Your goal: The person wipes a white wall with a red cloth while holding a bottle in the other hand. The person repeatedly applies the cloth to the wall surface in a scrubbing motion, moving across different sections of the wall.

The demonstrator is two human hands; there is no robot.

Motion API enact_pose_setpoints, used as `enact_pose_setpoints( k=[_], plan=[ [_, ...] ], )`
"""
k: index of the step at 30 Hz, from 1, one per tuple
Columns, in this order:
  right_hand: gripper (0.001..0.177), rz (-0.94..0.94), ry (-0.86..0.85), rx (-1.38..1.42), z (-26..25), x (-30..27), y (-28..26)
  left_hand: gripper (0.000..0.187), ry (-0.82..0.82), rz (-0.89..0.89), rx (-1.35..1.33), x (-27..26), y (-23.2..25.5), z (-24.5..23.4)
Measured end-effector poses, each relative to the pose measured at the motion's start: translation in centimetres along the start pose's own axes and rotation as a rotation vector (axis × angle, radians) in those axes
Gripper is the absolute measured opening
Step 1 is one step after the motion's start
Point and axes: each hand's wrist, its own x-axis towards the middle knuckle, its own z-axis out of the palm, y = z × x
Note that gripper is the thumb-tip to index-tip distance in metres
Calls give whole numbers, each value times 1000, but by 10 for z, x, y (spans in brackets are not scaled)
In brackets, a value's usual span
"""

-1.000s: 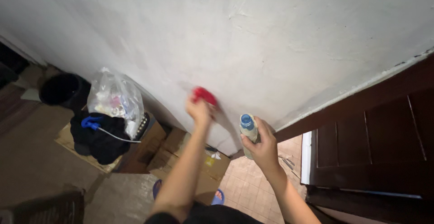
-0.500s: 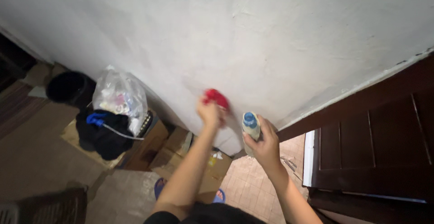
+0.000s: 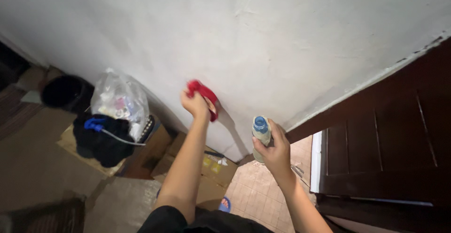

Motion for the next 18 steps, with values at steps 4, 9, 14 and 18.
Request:
enact_pose_setpoints(
  k=[4, 9, 14, 18],
  plan=[
    [61, 21, -44, 23, 7, 3, -9, 17, 28, -56, 78, 1, -73, -29],
    [61, -19, -40, 0, 11, 12, -13, 19, -53, -163, -129, 0, 47, 19],
    [61, 15, -60, 42, 20, 17, -10, 22, -111, 525, 144, -10, 145, 61],
    [62, -40, -24, 12, 21, 22, -8, 25, -64, 655, 365, -8, 88, 33]
  ],
)
